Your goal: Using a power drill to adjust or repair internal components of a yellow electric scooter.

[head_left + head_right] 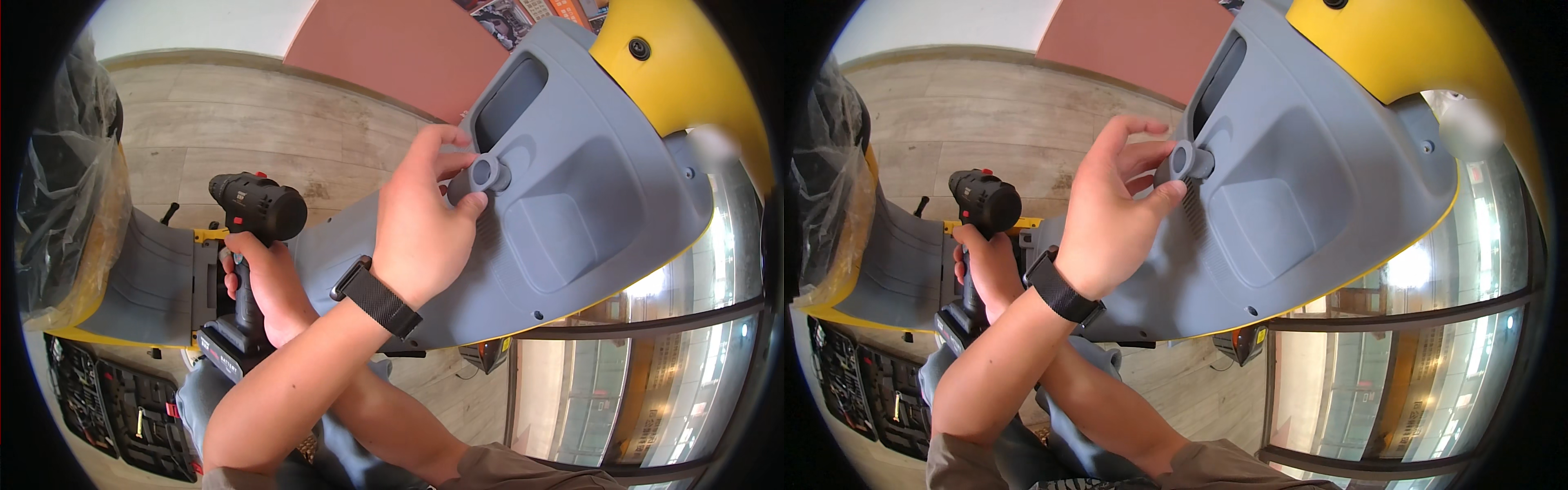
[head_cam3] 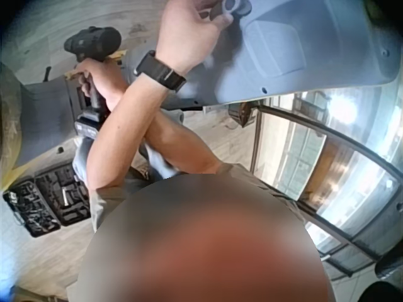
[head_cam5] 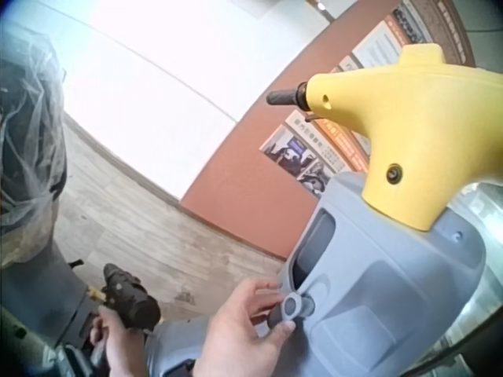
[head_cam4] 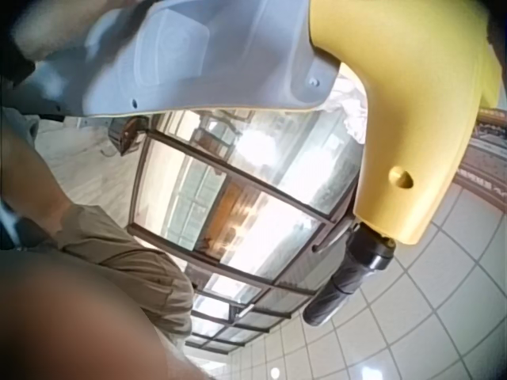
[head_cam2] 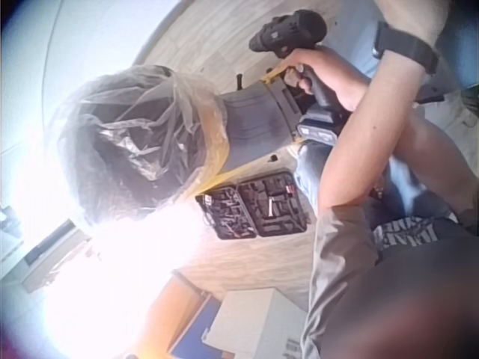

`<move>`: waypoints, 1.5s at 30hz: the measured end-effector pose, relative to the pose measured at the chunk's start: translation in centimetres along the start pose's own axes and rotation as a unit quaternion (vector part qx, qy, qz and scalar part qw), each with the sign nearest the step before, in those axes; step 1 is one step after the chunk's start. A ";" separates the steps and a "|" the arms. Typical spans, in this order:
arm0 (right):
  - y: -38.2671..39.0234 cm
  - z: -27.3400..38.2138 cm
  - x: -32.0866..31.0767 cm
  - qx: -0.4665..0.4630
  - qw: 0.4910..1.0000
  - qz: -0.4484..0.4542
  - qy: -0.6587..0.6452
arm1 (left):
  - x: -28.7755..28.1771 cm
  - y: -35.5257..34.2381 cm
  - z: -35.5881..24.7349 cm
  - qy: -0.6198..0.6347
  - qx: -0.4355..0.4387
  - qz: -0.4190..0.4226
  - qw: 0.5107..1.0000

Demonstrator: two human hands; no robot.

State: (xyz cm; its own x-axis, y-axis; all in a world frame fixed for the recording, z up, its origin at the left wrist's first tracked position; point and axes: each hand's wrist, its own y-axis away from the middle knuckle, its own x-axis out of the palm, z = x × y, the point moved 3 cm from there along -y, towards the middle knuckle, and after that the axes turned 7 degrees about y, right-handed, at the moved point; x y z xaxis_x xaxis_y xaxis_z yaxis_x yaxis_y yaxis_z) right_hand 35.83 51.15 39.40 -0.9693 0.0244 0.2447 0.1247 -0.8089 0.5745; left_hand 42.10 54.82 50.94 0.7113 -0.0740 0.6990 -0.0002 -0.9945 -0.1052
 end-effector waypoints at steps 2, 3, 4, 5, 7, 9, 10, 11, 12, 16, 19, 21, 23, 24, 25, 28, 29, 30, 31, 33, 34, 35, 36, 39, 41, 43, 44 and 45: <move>-0.2 -0.1 -0.2 0.005 1.000 -0.009 0.000 | -0.2 -0.3 -0.1 -0.060 0.014 0.037 0.997; -0.3 -0.1 -0.2 0.004 1.000 -0.011 0.001 | -0.2 -0.6 -0.2 -0.121 0.029 0.073 0.990; -0.3 -0.1 -0.2 0.006 1.000 -0.020 -0.002 | -0.4 -0.8 -0.2 -0.122 0.029 0.072 0.990; -0.3 -0.1 -0.1 0.008 1.000 -0.029 -0.006 | -0.6 -1.0 -0.1 -0.143 0.022 0.083 0.986; -0.3 -0.1 0.0 0.008 0.999 -0.039 -0.007 | -0.6 -1.1 -0.1 -0.162 0.014 0.094 0.982; -0.3 -0.1 0.0 0.007 0.999 -0.050 -0.007 | -0.6 -1.2 -0.1 -0.162 -0.006 0.089 0.983; -0.4 0.0 -0.2 0.007 0.999 -0.047 -0.012 | -0.5 -1.1 0.0 -0.160 -0.005 0.090 0.983; -0.4 0.0 -0.4 0.007 0.999 -0.044 -0.017 | -0.2 -0.9 0.0 -0.155 0.012 0.083 0.984; -0.3 0.1 -0.5 0.006 0.999 -0.045 -0.015 | 0.0 -0.7 0.0 -0.149 0.029 0.076 0.985; -0.2 -0.2 -0.2 0.005 0.999 -0.051 -0.018 | -0.3 -0.3 -0.2 -0.158 0.044 0.070 0.984; -0.2 0.1 -0.5 0.001 0.998 -0.062 -0.015 | -0.1 -0.4 -0.1 -0.160 0.046 0.073 0.983; -0.2 0.0 -0.6 0.001 0.998 -0.064 -0.015 | -0.1 -0.3 0.3 -0.162 0.057 0.065 0.983; 0.0 0.5 -1.0 0.000 0.996 -0.077 -0.036 | 0.3 -0.4 0.2 -0.158 0.056 0.065 0.984; 0.1 0.8 -1.1 -0.001 0.996 -0.078 -0.035 | 0.4 -0.4 0.1 -0.156 0.054 0.065 0.984; 0.2 1.0 -1.1 -0.007 0.996 -0.083 -0.034 | 0.5 -0.4 0.1 -0.157 0.054 0.065 0.984; 0.3 1.1 -1.0 -0.022 0.995 -0.090 -0.031 | 0.4 -0.1 0.0 -0.152 0.051 0.068 0.985; 0.3 1.0 -0.9 -0.030 0.995 -0.092 -0.028 | 0.3 0.0 0.0 -0.160 0.053 0.064 0.984; 0.3 0.9 -0.8 -0.030 0.995 -0.090 -0.032 | 0.2 0.1 0.0 -0.169 0.056 0.060 0.982; 0.2 0.9 -0.8 -0.048 0.994 -0.095 -0.026 | 0.2 0.2 0.0 -0.174 0.055 0.061 0.981; 0.1 0.6 -0.7 -0.063 0.993 -0.094 -0.026 | 0.3 0.5 -0.1 -0.192 0.072 0.059 0.977; 0.2 0.8 -0.7 -0.097 0.989 -0.114 0.004 | 0.5 0.7 -0.2 -0.194 0.081 0.057 0.976; 0.3 0.9 -0.8 -0.129 0.982 -0.134 0.034 | 0.8 1.0 -0.4 -0.197 0.090 0.056 0.975; 0.2 0.8 -1.0 -0.172 0.969 -0.147 0.096 | 1.0 1.3 -0.4 -0.208 0.071 0.072 0.973; 0.7 1.0 -1.2 -0.260 0.896 -0.248 0.260 | 1.0 1.8 -0.6 -0.193 0.048 0.091 0.976; 1.6 2.0 -1.0 -0.300 0.873 -0.267 0.275 | 1.6 2.0 -0.9 -0.197 0.022 0.118 0.973; 2.1 2.6 -0.9 -0.338 0.847 -0.289 0.291 | 1.9 2.4 -1.0 -0.225 0.020 0.120 0.967; 2.2 2.7 -0.8 -0.363 0.840 -0.292 0.279 | 2.0 2.5 -0.9 -0.227 0.019 0.126 0.966; 2.3 2.8 -0.8 -0.388 0.832 -0.295 0.267 | 1.8 2.5 -0.9 -0.201 0.005 0.124 0.972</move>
State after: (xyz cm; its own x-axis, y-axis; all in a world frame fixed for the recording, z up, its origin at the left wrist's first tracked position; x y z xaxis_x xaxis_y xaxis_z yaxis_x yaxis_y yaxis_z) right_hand 37.43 50.89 42.71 -0.7956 0.4538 -0.4014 -0.3786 -0.8896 -0.2553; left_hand 42.77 52.11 52.58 0.9074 -0.2741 0.3187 -0.2008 -0.9487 -0.2443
